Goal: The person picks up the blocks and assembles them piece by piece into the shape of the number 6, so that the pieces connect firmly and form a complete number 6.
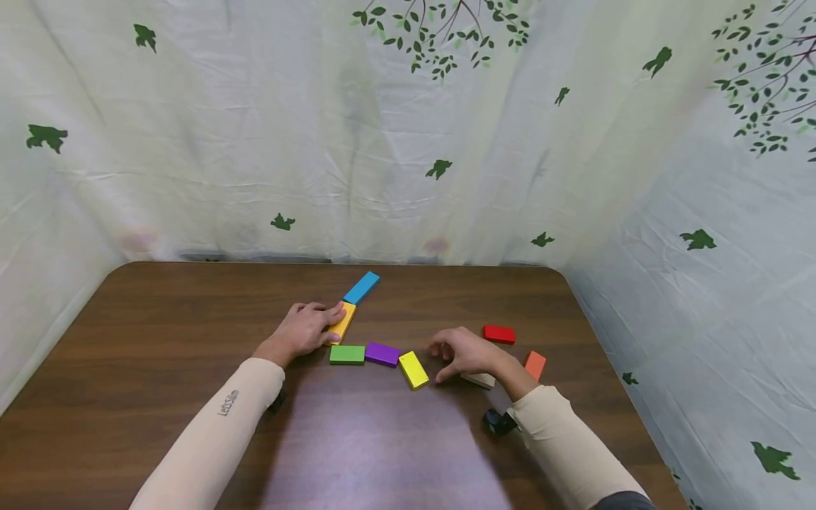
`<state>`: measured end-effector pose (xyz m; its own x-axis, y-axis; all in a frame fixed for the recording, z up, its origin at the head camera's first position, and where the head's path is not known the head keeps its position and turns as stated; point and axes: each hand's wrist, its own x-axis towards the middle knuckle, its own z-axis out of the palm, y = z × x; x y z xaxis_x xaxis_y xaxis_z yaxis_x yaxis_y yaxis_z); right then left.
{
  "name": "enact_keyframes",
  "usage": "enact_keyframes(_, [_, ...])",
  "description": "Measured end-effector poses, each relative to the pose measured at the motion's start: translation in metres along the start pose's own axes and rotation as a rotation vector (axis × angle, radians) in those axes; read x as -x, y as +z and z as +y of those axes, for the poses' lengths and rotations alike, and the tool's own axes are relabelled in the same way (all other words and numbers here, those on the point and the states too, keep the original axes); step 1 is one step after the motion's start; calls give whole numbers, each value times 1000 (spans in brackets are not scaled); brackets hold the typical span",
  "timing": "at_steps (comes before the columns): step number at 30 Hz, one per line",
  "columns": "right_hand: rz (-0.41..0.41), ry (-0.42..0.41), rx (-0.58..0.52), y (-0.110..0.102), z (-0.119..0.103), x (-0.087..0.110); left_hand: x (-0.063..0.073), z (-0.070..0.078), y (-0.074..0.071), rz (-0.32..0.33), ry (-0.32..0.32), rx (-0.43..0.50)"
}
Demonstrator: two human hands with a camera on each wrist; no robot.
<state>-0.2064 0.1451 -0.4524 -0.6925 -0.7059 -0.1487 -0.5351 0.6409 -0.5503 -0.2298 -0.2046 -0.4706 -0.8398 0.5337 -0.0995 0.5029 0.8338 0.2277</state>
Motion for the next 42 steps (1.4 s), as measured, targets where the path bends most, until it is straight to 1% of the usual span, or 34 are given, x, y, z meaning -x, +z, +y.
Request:
enact_keyframes(6, [-19,22,15,-8,7,10,1,-1,1,-2,-6,4])
enact_keyframes(9, [-27,20,20,-11,12,15,1,-1,1,-1,-6,9])
enact_keyframes(14, [-55,-10,5,-16,21,23,2,-1,1,11,-3,10])
enact_keyframes(18, [-98,-21,14,-21,25,29,3,-2,2,25,4,2])
enact_keyframes(23, [-142,11,34,-26,28,34,3,-2,1,35,10,10])
enact_keyframes(28, [-169,44,41,-27,31,39,3,-1,1,39,14,12])
enact_keyframes(35, [-186,30,56,-28,34,44,2,-1,1,27,-1,18])
enact_keyframes(42, [-203,52,45,-29,34,48,1,0,2,34,4,16])
